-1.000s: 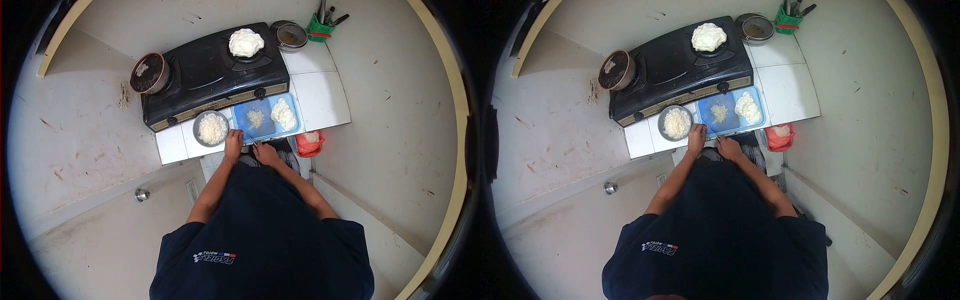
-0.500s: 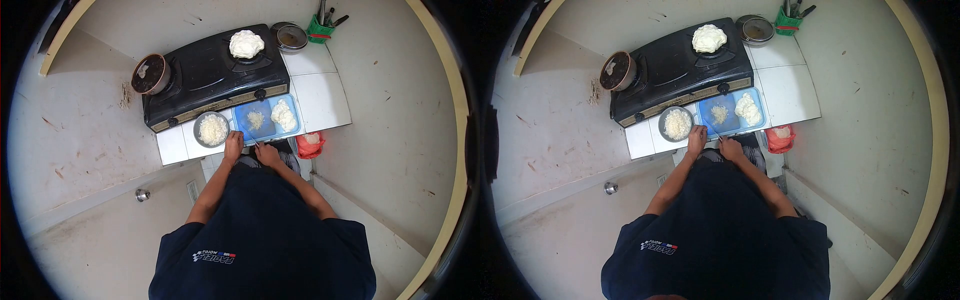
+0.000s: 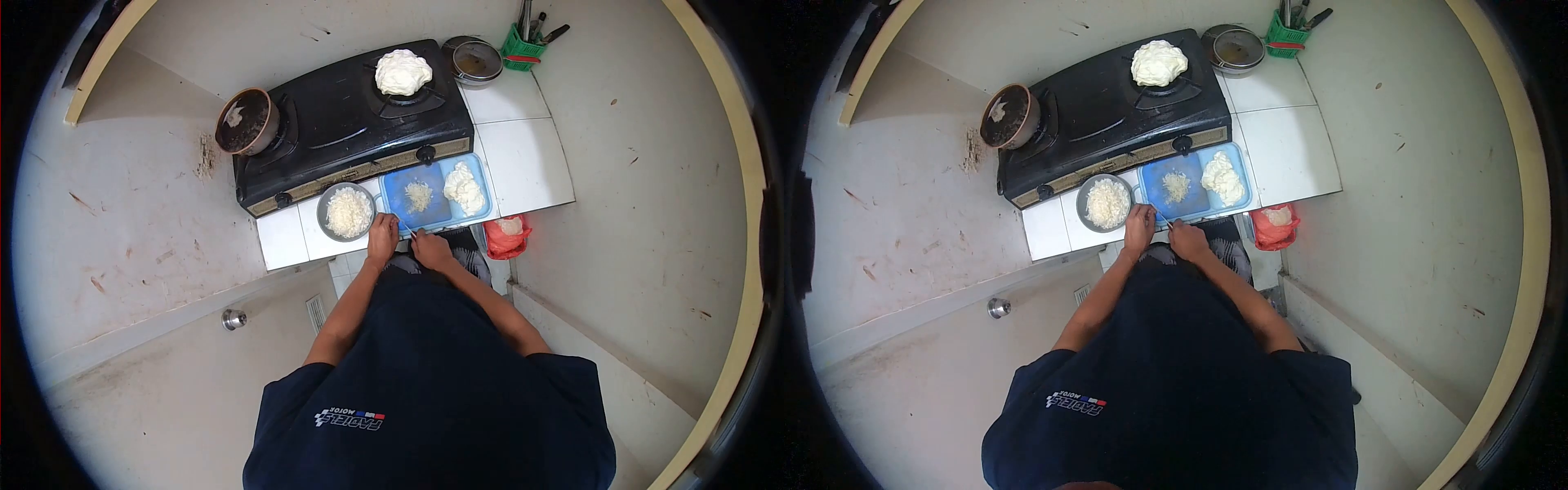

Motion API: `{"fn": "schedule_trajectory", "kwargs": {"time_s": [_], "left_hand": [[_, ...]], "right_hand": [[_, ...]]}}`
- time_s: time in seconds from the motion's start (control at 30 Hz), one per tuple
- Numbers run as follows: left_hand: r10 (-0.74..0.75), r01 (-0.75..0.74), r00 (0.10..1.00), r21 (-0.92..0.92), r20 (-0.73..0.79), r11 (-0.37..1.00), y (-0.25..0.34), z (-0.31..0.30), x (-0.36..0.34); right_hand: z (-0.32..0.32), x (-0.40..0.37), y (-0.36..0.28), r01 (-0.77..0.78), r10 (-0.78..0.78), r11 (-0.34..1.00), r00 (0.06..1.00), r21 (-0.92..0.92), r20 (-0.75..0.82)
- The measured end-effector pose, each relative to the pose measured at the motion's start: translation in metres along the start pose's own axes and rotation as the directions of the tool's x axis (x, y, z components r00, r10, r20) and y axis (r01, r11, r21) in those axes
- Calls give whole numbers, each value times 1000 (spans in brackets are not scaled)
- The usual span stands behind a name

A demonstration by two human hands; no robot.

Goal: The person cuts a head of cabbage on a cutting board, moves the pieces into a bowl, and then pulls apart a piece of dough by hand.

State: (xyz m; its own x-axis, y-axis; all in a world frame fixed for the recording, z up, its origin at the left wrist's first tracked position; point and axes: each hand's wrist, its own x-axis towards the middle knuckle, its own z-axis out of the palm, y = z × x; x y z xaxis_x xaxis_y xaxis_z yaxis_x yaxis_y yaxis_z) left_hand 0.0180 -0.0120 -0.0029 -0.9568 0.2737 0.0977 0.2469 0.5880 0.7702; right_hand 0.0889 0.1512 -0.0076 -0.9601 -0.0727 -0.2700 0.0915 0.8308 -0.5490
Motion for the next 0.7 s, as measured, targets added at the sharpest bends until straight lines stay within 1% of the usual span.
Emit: {"fn": "schedule_trajectory", "kwargs": {"time_s": [0.1,0.17,0.2,0.3,0.37,0.5,0.7], "left_hand": [[-30,29,1000,-7,-11,1000,2,-2,0],[-30,30,999,6,16,1000,0,-2,0],[-31,31,999,4,16,999,-1,-1,0],[-32,32,999,1,15,999,0,-1,1],[-37,38,999,-23,19,999,4,-5,1],[-20,20,1000,-23,16,1000,-2,-2,1],[-58,61,997,-51,47,997,2,-6,0]], "right_hand": [[-8,-1,-5,-15,15,1000,1000,-6,17],[-8,-7,-3,-43,43,999,998,0,-40],[-8,-7,-1,-44,44,999,998,-1,-39],[-7,-7,2,-17,17,1000,1000,0,-24],[-7,-8,1,7,-6,999,1000,45,-4],[-5,-5,0,13,-13,1000,1000,25,-2],[-4,2,-4,20,-20,1000,999,-1,-27]]}}
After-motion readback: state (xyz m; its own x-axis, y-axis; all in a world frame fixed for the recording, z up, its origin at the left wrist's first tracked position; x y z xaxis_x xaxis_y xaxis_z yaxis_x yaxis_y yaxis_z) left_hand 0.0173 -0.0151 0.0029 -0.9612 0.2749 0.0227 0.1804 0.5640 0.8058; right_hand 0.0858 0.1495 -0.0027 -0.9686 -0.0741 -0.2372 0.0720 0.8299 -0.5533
